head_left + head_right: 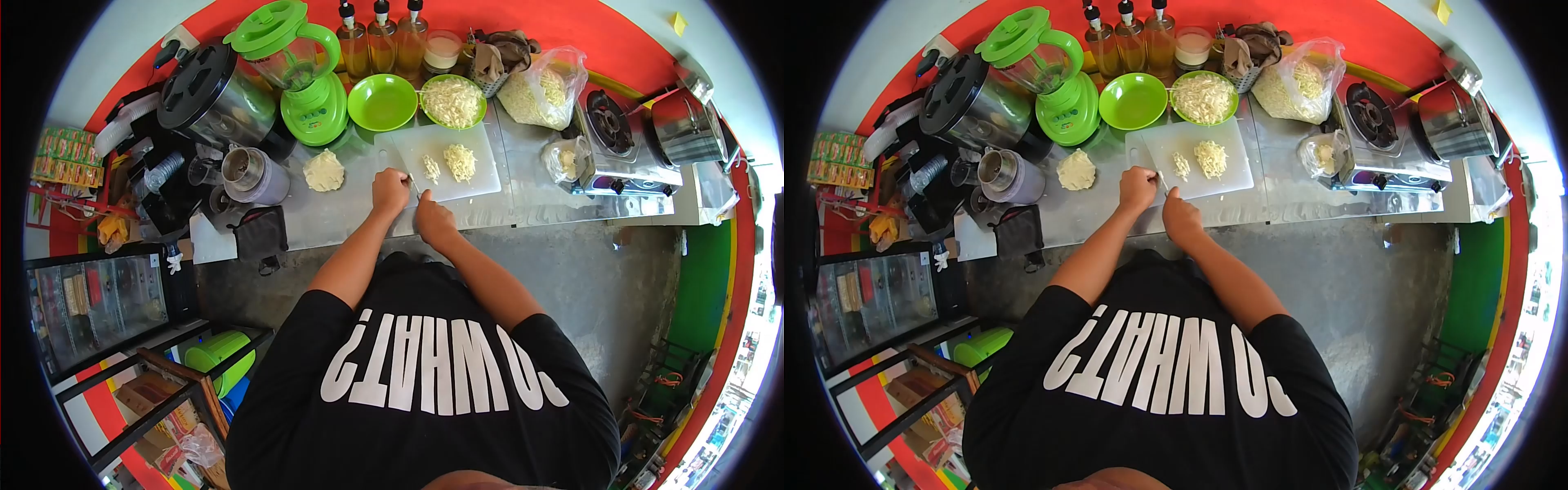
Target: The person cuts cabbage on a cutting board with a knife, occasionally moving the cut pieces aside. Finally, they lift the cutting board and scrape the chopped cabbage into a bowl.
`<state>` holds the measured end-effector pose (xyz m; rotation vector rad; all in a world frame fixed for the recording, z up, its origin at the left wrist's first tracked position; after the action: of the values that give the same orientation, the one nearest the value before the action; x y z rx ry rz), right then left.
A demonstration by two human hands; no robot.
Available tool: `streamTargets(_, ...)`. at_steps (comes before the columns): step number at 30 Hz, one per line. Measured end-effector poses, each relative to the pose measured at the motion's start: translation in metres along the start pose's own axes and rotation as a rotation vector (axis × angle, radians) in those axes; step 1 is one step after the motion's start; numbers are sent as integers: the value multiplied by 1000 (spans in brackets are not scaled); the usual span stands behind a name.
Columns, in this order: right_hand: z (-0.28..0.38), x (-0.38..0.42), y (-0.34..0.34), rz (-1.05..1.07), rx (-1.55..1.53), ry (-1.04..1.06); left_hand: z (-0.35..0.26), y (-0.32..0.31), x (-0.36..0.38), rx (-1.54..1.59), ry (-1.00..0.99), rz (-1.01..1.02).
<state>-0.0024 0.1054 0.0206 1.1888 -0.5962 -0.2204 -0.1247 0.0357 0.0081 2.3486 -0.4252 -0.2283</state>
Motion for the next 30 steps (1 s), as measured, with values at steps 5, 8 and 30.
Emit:
streamTargets(5, 3, -14, 1, 53, -8, 34, 9, -2, -1, 28, 84, 10)
streamTargets(8, 4, -11, 8, 92, -7, 48, 5, -1, -4, -5, 65, 38)
streamTargets(30, -3, -5, -13, 40, -80, -36, 29, -9, 1, 111, 412, 77)
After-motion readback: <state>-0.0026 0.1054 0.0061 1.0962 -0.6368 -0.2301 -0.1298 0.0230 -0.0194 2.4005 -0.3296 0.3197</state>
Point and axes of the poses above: each hand's wrist, its own x-axis away from the middle knuckle, its own y-axis out of the back of the hand, z = x × y, the point moved 9 cm from there along -x, towards the middle knuckle, and after that the axes turned 7 degrees about -z, right-handed, at the moved point
